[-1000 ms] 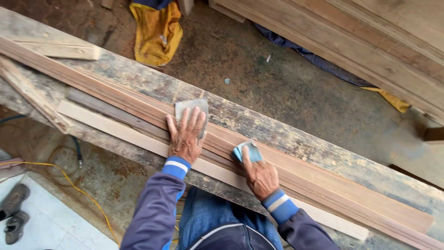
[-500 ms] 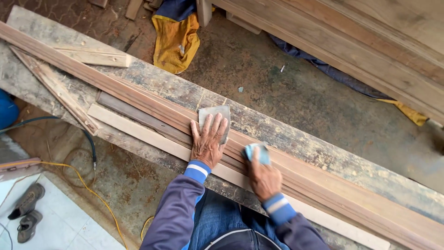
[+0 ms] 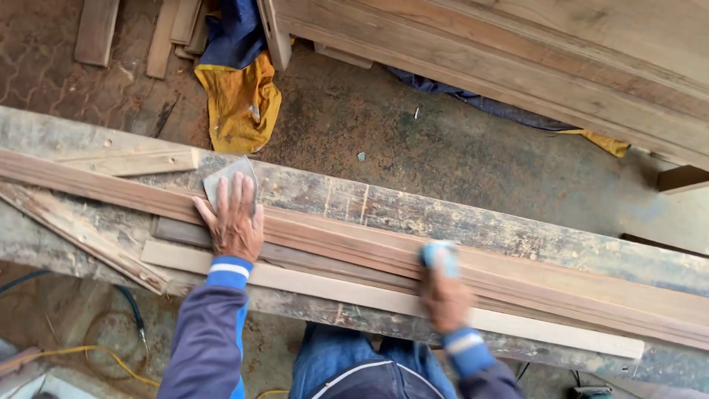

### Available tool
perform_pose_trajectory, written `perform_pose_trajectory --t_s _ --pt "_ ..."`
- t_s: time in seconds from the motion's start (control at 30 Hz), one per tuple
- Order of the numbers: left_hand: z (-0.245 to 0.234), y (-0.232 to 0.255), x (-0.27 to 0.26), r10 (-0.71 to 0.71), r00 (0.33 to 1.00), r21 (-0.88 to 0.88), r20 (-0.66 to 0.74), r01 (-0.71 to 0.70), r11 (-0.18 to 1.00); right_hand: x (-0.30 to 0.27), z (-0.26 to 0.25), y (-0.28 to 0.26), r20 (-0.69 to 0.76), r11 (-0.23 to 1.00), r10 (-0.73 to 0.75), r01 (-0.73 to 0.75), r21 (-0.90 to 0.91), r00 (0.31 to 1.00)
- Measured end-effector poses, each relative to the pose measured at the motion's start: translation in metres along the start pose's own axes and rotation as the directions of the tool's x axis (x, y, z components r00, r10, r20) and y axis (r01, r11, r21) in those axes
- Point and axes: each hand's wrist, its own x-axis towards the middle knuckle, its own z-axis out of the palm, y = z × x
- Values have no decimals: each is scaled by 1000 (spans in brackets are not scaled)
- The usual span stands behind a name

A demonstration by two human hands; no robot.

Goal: Sanding wooden furniture components using handheld sandpaper sheets.

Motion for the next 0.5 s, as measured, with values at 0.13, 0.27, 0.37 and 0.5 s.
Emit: perform_pose_trajectory --t_s 0.13,0.27,0.37,0.5 --pt "-7 -23 14 39 999 -24 23 -39 999 37 40 -133 -8 990 -125 125 66 992" --pt "-17 -82 38 340 927 -124 161 -322 938 12 45 -92 -31 1000 -3 3 1 1000" --pt "-21 -103 55 384 909 -126 162 -367 922 5 -2 -57 -142 951 283 -297 -91 949" --pt "-22 -108 49 379 919 -227 113 -348 910 4 28 -77 -215 886 431 -457 -85 876"
